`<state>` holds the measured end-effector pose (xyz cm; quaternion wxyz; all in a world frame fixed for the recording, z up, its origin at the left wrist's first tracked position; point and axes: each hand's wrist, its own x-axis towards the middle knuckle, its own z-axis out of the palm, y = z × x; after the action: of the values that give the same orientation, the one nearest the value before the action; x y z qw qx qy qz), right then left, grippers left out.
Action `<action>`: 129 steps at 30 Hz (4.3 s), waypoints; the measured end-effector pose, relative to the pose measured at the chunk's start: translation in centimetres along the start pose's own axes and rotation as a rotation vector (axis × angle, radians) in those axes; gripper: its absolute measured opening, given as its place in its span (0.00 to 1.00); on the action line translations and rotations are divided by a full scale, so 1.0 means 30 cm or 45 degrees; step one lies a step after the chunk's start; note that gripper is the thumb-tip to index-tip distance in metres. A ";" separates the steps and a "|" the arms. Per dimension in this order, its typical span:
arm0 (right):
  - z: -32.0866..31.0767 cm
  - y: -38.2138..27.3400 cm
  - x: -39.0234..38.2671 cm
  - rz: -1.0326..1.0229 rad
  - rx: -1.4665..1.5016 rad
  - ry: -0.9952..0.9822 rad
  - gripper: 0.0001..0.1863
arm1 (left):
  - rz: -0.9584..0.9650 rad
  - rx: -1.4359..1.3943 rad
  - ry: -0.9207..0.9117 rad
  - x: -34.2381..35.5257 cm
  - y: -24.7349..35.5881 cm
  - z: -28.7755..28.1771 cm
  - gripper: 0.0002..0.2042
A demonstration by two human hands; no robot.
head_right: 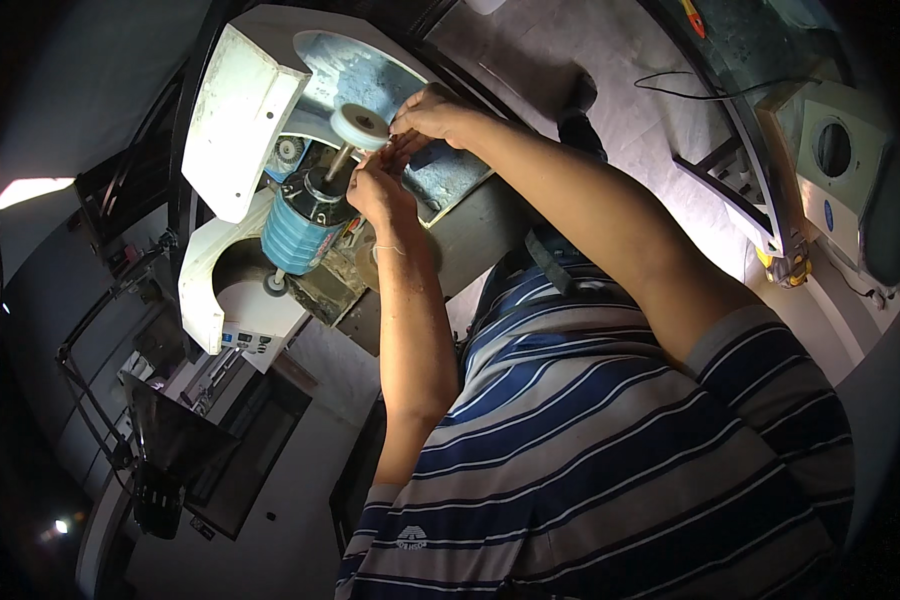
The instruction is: The person polishes a dental piece against the rotating wheel of a polishing machine, turning and holding the piece by hand.
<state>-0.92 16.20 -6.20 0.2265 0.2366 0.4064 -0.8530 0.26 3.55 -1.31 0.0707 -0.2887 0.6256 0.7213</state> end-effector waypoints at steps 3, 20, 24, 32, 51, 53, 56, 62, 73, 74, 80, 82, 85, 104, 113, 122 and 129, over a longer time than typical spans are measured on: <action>-0.008 -0.013 0.007 -0.001 -0.036 0.008 0.07 | -0.039 -0.028 0.011 0.007 -0.008 0.009 0.06; 0.016 0.006 -0.015 0.041 0.052 -0.020 0.09 | -0.131 -0.063 0.001 0.043 -0.001 -0.048 0.06; 0.016 0.009 0.001 0.048 0.074 0.027 0.09 | -0.153 -0.057 -0.018 0.058 0.006 -0.039 0.07; 0.004 -0.005 0.027 0.036 0.008 0.074 0.08 | -0.185 -0.108 -0.102 0.081 -0.017 -0.031 0.09; 0.015 -0.016 0.001 -0.008 -0.126 0.022 0.09 | -0.120 -0.191 -0.047 0.032 -0.031 -0.045 0.06; 0.022 -0.019 -0.016 -0.036 -0.157 -0.031 0.09 | -0.080 -0.196 -0.051 0.013 -0.041 -0.055 0.05; 0.035 -0.021 -0.041 -0.037 -0.168 -0.045 0.09 | 0.017 -0.185 -0.061 0.005 -0.054 -0.070 0.06; 0.017 -0.004 -0.021 -0.058 -0.176 0.004 0.07 | 0.218 -0.041 -0.043 -0.009 -0.057 -0.039 0.06; 0.022 -0.048 0.014 -0.048 -0.377 0.034 0.08 | 0.186 -0.300 0.078 0.012 -0.118 0.005 0.03; 0.023 -0.045 0.015 -0.035 -0.385 0.039 0.08 | 0.186 -0.313 0.090 0.007 -0.119 -0.001 0.03; 0.026 0.009 -0.019 -0.055 -0.277 0.011 0.08 | 0.420 0.011 0.004 -0.004 -0.117 -0.049 0.04; 0.035 0.034 -0.036 -0.072 -0.214 -0.020 0.09 | 0.562 0.070 -0.056 0.003 -0.117 -0.074 0.04; 0.044 0.054 -0.055 -0.194 -0.144 0.032 0.08 | 0.577 0.162 -0.137 0.017 -0.098 -0.105 0.04; 0.069 0.094 -0.055 -0.194 -0.153 0.028 0.09 | 0.586 0.472 -0.211 0.043 -0.018 -0.149 0.05; 0.073 0.085 -0.064 -0.176 -0.071 -0.014 0.10 | 0.533 0.442 -0.219 0.028 0.023 -0.127 0.05; 0.042 0.063 -0.049 -0.225 -0.101 0.038 0.11 | 0.521 0.225 -0.223 0.051 -0.066 -0.106 0.04; 0.036 0.024 -0.040 -0.277 -0.220 0.107 0.07 | 0.494 -0.005 -0.194 0.041 -0.108 -0.064 0.05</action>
<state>0.22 15.15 -5.31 0.1350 0.2064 0.5108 -0.8235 1.37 2.09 -4.81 -0.0231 -0.1076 0.6609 0.7424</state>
